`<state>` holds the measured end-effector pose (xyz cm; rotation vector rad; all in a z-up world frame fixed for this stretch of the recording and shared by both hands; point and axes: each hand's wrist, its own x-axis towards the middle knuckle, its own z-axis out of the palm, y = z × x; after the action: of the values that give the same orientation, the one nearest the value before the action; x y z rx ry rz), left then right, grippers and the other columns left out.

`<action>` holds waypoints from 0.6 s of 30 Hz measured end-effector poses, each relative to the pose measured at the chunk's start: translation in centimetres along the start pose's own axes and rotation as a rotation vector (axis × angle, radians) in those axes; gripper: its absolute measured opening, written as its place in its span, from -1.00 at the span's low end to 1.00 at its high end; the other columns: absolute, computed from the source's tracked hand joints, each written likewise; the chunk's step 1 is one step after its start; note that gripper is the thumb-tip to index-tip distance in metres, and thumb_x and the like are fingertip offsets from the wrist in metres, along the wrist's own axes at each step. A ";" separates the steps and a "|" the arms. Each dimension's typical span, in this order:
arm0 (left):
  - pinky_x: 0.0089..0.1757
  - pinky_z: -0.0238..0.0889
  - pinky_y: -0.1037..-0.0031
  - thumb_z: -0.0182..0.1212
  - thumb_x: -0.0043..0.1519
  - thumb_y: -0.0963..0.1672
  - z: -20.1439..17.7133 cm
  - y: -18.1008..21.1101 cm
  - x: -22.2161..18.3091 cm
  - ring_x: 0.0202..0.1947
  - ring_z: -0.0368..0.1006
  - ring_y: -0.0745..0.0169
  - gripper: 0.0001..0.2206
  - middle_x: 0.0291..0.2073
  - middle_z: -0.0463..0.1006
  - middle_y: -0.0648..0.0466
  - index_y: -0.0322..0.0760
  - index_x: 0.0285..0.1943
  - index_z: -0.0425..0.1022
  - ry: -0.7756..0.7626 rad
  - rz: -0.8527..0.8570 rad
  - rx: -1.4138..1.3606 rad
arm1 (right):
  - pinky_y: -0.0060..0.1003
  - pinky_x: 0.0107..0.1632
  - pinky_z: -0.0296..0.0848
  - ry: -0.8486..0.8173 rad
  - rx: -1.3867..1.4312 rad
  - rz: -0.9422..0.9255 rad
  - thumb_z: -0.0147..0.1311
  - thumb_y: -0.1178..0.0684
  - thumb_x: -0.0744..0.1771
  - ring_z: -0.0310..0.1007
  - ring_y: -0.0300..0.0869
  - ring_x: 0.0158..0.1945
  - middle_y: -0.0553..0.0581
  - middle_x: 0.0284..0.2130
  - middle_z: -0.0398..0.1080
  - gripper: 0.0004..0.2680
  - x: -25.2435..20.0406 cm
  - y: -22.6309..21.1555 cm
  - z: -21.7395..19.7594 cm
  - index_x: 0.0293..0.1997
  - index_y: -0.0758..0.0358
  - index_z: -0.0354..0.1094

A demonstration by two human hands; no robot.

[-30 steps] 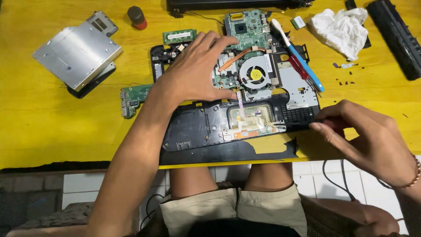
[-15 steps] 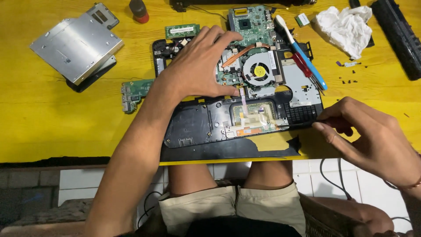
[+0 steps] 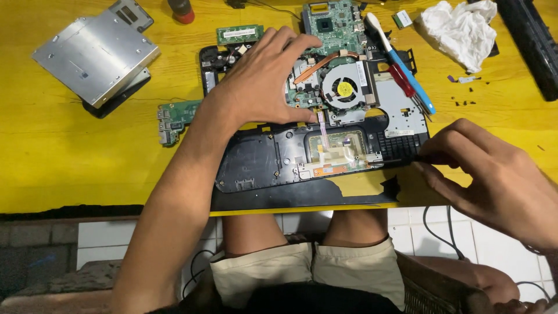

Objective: Disassembling a laptop motherboard by removing screws with a screwdriver and disconnecting ribbon cables.

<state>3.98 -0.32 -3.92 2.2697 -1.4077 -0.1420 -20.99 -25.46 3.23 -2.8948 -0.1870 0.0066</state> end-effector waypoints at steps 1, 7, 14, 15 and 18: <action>0.10 0.19 -0.11 0.70 -0.03 0.12 0.0 0.0 0.0 0.23 0.16 -0.16 -0.03 0.18 0.24 -0.12 -0.17 0.46 0.12 -0.004 0.000 0.000 | -0.32 -0.25 0.51 0.000 0.003 0.002 0.16 0.01 0.33 0.59 -0.32 -0.25 0.00 -0.23 0.40 -0.87 0.3 0.0 -0.2 -0.10 0.13 0.38; 0.08 0.19 -0.09 0.68 -0.01 0.13 0.1 -0.1 0.2 0.23 0.16 -0.18 -0.04 0.18 0.25 -0.13 -0.17 0.47 0.12 0.001 0.013 0.008 | -0.14 -0.28 0.54 -0.135 -0.002 -0.161 0.10 0.03 0.32 0.54 -0.11 -0.28 -0.01 -0.14 0.36 -0.85 2.7 -0.9 -1.7 -0.05 0.08 0.38; 0.15 0.13 -0.15 0.68 0.00 0.13 0.0 -0.1 0.1 0.28 0.13 -0.24 -0.04 0.21 0.24 -0.14 -0.16 0.48 0.11 -0.017 -0.014 0.005 | -0.05 -0.48 0.44 -0.456 -0.433 -0.036 -0.19 -0.36 0.40 0.47 -0.06 -0.51 -0.14 -0.46 0.38 -0.77 4.2 -3.0 -1.8 -0.21 -0.12 0.11; 0.14 0.15 -0.12 0.68 0.01 0.13 0.1 -0.1 0.1 0.26 0.15 -0.20 -0.04 0.21 0.25 -0.13 -0.18 0.48 0.12 -0.007 0.000 0.004 | -0.10 -0.49 0.48 -0.465 -0.538 0.002 -0.25 -0.40 0.41 0.46 -0.08 -0.60 -0.14 -0.54 0.41 -0.74 4.3 -3.1 -1.7 -0.19 -0.14 0.10; 0.11 0.18 -0.06 0.69 -0.01 0.13 0.1 -0.1 0.0 0.23 0.18 -0.16 -0.05 0.19 0.26 -0.12 -0.20 0.46 0.15 0.012 0.023 0.007 | 0.04 -0.47 0.44 -0.450 -0.389 -0.097 -0.17 -0.27 0.41 0.47 0.04 -0.51 -0.09 -0.41 0.42 -0.82 4.8 -3.0 -1.9 -0.15 -0.09 0.13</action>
<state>4.06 -0.32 -4.04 2.2556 -1.4298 -0.1153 -16.57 -22.45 5.87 -3.2186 -0.4511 0.6796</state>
